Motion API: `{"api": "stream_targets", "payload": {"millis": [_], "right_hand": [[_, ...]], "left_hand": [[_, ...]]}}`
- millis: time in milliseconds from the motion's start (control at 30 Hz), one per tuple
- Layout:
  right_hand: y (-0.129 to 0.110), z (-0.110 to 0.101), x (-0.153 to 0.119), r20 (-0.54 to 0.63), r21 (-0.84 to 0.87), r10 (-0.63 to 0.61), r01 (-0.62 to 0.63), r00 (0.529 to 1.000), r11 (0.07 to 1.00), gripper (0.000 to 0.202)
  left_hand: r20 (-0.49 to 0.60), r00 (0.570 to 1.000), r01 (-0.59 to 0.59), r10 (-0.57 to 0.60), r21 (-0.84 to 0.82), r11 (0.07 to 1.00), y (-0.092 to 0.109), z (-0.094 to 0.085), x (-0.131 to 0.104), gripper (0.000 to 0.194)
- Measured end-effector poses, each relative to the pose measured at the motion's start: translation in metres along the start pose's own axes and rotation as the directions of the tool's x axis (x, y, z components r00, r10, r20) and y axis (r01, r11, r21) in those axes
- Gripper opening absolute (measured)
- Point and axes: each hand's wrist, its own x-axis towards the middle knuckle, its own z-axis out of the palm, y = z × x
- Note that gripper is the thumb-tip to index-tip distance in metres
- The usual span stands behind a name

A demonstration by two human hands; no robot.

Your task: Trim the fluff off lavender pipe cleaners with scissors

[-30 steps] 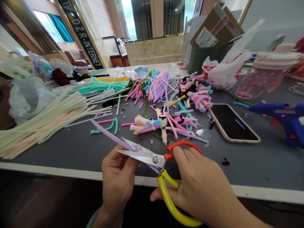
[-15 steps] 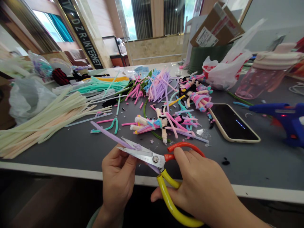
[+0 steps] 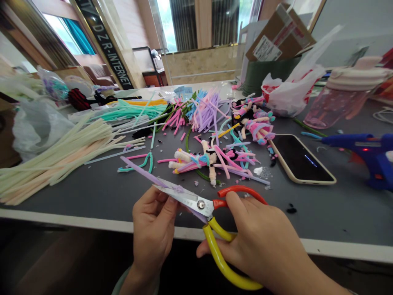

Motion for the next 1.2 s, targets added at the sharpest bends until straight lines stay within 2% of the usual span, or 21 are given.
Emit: {"api": "stream_targets", "payload": {"millis": [433, 633, 900, 1033, 1200], "right_hand": [[0.004, 0.001, -0.001, -0.059, -0.01, 0.005, -0.006, 0.998, 1.0, 0.06], [0.005, 0.001, -0.004, -0.062, 0.026, 0.009, -0.007, 0.998, 1.0, 0.057], [0.006, -0.004, 0.003, -0.065, 0.066, -0.031, 0.036, 0.997, 0.997, 0.054], [0.006, -0.004, 0.003, -0.063, 0.126, -0.025, 0.033, 0.998, 0.991, 0.052], [0.004, -0.001, 0.0, 0.022, 0.269, 0.031, -0.035, 0.999, 0.962, 0.054]], "left_hand": [[0.057, 0.997, 0.051, -0.05, -0.012, 0.999, 0.012, -0.005, 0.002, 0.009], [0.131, 0.988, 0.094, -0.083, -0.08, 0.992, 0.019, -0.006, 0.002, 0.01], [0.148, 0.985, 0.096, -0.085, -0.073, 0.993, 0.019, -0.009, 0.003, 0.01], [0.156, 0.985, 0.083, -0.072, -0.061, 0.995, 0.02, -0.011, 0.002, 0.01], [0.135, 0.99, 0.052, -0.042, -0.065, 0.997, 0.021, -0.01, 0.001, 0.01]]}}
